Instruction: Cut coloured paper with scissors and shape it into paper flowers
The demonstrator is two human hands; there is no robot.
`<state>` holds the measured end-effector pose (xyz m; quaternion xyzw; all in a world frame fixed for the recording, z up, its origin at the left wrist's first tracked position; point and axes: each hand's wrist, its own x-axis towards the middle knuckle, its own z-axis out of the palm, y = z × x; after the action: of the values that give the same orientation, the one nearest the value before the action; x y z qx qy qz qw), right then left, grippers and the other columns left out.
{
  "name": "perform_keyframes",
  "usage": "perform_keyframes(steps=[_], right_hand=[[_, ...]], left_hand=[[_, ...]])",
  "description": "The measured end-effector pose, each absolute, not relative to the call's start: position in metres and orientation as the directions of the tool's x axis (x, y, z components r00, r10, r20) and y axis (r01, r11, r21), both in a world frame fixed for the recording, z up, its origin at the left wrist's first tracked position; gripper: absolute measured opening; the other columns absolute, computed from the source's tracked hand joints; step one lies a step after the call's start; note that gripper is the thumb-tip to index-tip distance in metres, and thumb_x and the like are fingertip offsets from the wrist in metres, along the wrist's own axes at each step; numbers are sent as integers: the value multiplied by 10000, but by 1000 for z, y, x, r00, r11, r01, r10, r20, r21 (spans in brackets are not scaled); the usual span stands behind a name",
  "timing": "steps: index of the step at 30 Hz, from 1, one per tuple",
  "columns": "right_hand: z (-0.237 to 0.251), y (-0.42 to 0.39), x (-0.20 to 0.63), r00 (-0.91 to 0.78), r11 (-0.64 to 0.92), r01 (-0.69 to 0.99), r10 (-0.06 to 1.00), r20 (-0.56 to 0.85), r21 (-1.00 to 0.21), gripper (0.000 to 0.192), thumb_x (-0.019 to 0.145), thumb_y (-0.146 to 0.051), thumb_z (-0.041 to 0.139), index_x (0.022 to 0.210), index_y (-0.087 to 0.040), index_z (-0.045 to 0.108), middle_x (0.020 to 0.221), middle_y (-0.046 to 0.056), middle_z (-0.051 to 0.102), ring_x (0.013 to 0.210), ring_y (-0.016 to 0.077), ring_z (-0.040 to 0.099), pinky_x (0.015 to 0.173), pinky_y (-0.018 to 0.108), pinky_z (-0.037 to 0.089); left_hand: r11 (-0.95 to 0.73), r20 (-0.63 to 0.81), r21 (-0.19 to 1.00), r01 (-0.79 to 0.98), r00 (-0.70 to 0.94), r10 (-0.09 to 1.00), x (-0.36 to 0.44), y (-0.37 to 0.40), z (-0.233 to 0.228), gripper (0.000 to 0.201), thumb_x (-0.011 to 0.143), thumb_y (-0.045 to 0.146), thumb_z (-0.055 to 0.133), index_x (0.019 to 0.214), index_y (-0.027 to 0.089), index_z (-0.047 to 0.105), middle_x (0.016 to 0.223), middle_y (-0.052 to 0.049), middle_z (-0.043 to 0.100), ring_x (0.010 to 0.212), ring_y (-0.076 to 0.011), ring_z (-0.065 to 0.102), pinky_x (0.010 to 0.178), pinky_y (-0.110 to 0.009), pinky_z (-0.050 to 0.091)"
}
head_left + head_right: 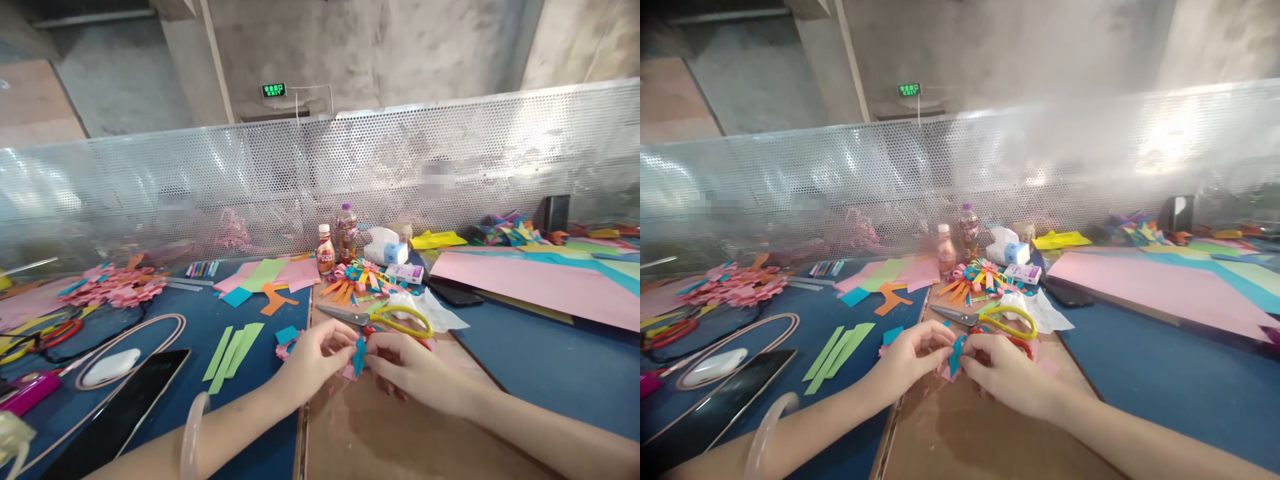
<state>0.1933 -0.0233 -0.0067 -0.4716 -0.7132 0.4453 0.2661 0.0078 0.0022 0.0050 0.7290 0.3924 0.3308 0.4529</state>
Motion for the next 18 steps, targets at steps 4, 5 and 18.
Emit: perform_keyframes(steps=[4, 5, 18], right_hand=[[-6, -23, 192, -420, 177, 422, 907, -19, -889, 264, 856, -388, 437, 813, -179, 593, 594, -23, 540, 451, 61, 487, 395, 145, 363], [-8, -23, 192, -416, 184, 422, 909, -9, -888, 266, 857, -389, 436, 809, -178, 590, 593, -22, 539, 444, 60, 482, 393, 147, 364], [-3, -25, 190, -403, 290, 474, 911, 88, -831, 199, 841, -290, 452, 733, -191, 588, 580, -39, 519, 436, 54, 457, 388, 152, 322]], left_hand=[[-300, 133, 907, 296, 473, 871, 7, 2, 5, 193, 775, 281, 561, 910, 151, 608, 863, -59, 659, 764, -152, 599, 684, -265, 462], [-303, 134, 903, 305, 469, 873, 7, 2, 4, 199, 775, 290, 561, 907, 152, 616, 859, -58, 661, 754, -151, 596, 682, -265, 461], [-287, 110, 886, 363, 438, 892, 9, -1, 11, 168, 753, 293, 576, 805, 145, 636, 757, -48, 657, 698, -149, 585, 653, -255, 447]])
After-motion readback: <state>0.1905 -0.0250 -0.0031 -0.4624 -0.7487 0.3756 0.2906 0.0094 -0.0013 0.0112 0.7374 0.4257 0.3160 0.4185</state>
